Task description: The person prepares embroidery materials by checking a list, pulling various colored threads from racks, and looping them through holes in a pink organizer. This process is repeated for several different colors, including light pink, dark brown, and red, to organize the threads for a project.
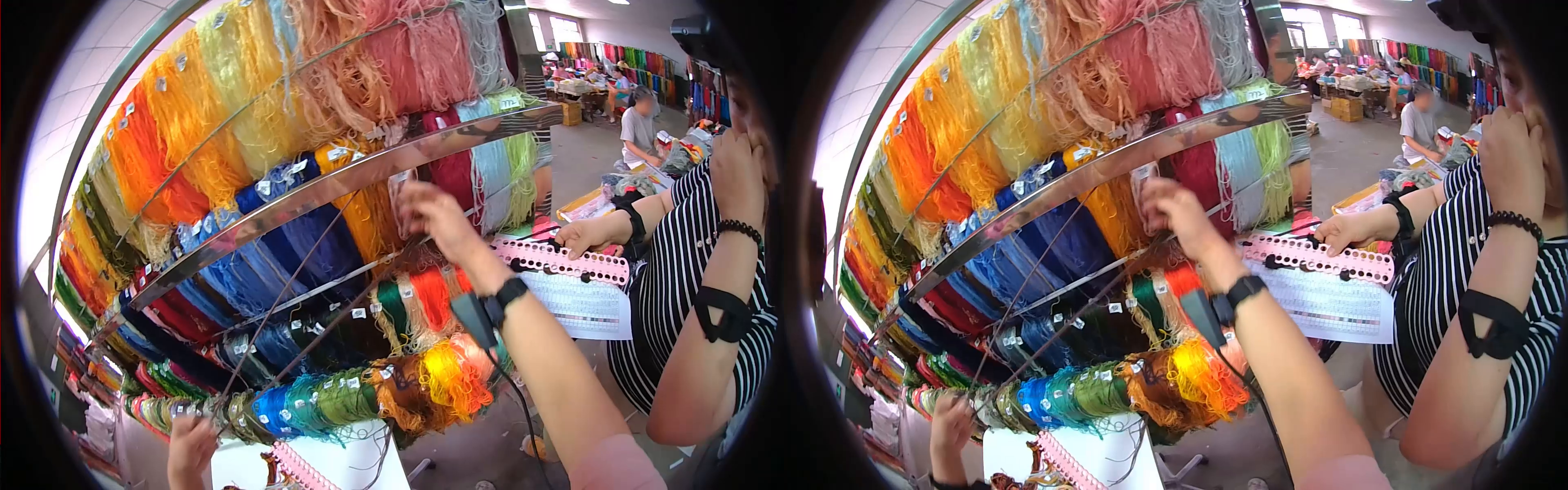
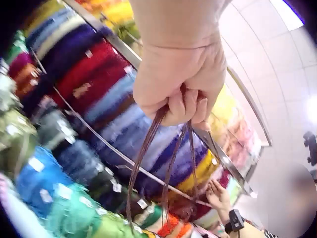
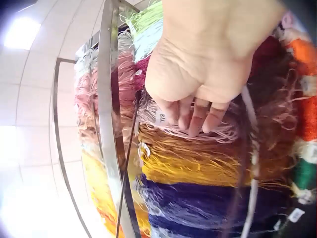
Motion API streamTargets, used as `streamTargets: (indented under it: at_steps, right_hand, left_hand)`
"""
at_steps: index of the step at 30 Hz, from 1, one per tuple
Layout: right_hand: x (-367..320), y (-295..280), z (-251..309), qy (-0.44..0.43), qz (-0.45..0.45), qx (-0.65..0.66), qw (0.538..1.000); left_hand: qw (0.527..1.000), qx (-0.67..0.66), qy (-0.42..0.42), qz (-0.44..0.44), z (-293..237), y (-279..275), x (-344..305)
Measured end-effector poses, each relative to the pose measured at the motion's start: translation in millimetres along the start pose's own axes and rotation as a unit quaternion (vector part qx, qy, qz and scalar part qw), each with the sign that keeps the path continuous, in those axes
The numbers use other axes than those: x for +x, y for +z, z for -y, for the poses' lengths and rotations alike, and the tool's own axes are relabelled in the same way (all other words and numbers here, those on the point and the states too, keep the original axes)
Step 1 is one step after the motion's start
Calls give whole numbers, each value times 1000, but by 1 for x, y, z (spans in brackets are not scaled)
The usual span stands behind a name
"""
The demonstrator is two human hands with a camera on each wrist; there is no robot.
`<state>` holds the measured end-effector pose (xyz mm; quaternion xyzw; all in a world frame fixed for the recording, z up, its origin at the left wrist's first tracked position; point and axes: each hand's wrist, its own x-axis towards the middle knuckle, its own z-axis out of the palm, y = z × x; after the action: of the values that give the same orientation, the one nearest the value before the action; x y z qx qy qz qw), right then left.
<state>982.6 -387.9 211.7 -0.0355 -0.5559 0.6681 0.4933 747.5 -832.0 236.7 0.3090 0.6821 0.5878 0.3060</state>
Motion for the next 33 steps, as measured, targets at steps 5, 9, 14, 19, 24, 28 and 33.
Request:
streamTargets:
  at_steps: [5,9,14,19,24,28,33]
  right_hand:
    - [37,-5,-3,17,-144,-16,989]
    - [11,12,-23,-113,-208,-292,926]
    - [-113,184,-32,-203,-106,-247,942]
    - [-312,424,-61,-49,443,-135,885]
    - [-440,592,-83,313,548,13,775]
    - [-500,646,-103,421,462,52,779]
    - [-555,654,-118,565,326,106,751]
  left_hand:
    - [946,-97,28,-307,77,-204,-174]
    - [823,6,51,-566,97,-299,-336]
    - [856,250,-59,-449,72,-229,-368]
    - [971,90,-124,-184,88,-207,-362]
    - [981,-118,-93,-123,133,-264,-410]
    - [935,-304,-53,-174,176,-304,-444]
    - [838,-524,2,-152,223,-299,-457]
